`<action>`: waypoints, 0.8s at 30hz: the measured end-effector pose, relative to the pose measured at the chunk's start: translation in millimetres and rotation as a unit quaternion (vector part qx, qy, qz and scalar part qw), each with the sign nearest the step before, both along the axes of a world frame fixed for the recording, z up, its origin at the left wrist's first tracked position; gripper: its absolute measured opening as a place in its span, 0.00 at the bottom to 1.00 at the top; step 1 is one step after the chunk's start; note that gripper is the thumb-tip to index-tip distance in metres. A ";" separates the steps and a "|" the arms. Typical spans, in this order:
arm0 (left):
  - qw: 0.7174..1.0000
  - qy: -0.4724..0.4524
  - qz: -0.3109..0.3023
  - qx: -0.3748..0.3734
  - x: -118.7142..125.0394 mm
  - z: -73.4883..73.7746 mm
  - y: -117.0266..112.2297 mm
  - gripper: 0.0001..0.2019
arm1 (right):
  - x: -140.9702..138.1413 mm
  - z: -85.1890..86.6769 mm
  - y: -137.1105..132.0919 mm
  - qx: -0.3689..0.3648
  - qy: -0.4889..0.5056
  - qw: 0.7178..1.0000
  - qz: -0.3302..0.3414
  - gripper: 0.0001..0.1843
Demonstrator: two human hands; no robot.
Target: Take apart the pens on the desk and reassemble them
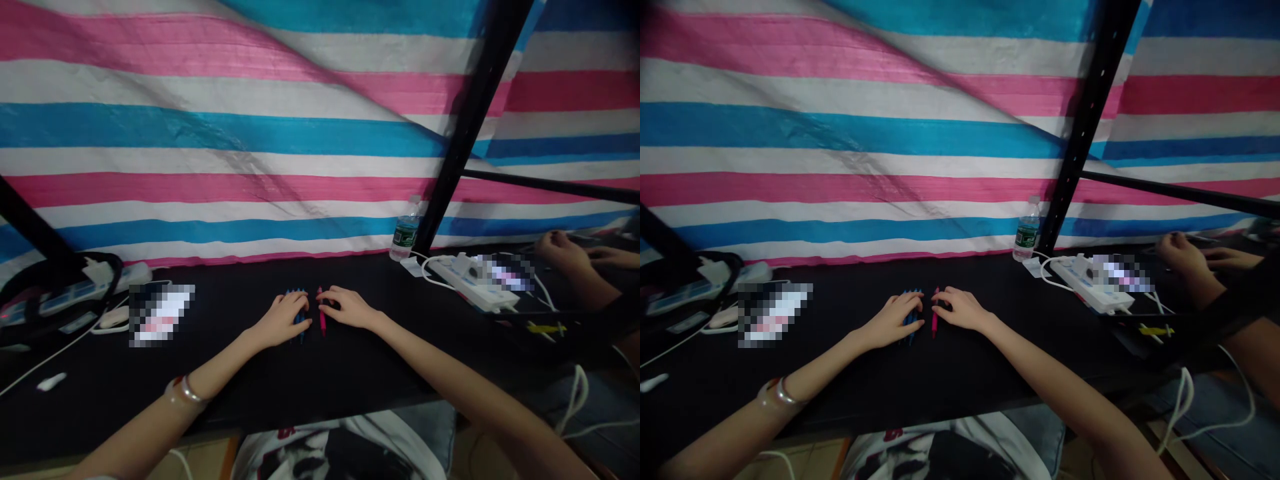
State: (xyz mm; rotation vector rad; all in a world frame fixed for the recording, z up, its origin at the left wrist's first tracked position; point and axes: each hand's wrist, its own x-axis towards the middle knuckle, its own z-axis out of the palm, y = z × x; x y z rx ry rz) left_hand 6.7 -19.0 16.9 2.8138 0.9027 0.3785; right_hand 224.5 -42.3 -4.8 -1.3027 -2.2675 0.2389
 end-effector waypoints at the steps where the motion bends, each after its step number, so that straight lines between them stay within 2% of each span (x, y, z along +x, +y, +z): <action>1: 1.000 -0.002 0.002 0.001 0.0 -0.4 0.2 0.09 | -0.8 0.6 -1.0 -0.001 0.001 1.000 0.004 0.17; 10: 1.000 -0.007 0.014 0.009 0.0 -3.2 2.7 0.07 | -16.5 5.2 -12.7 0.020 -0.041 0.998 0.048 0.27; 12: 1.000 -0.008 0.015 0.007 0.0 -3.1 2.8 0.06 | -18.3 4.4 -13.1 0.027 -0.058 0.997 0.050 0.25; 16: 1.000 -0.010 0.015 0.004 -0.2 -2.1 2.3 0.05 | -17.2 3.3 -11.7 0.026 -0.061 0.997 0.050 0.15; 21: 0.999 -0.021 0.028 0.014 -1.2 -4.7 4.3 0.04 | -14.6 3.7 -10.2 0.016 -0.033 0.999 0.030 0.16; 24: 0.999 -0.025 0.036 0.015 -1.9 -7.6 6.8 0.03 | -14.6 3.9 -9.8 0.007 -0.015 1.000 -0.005 0.16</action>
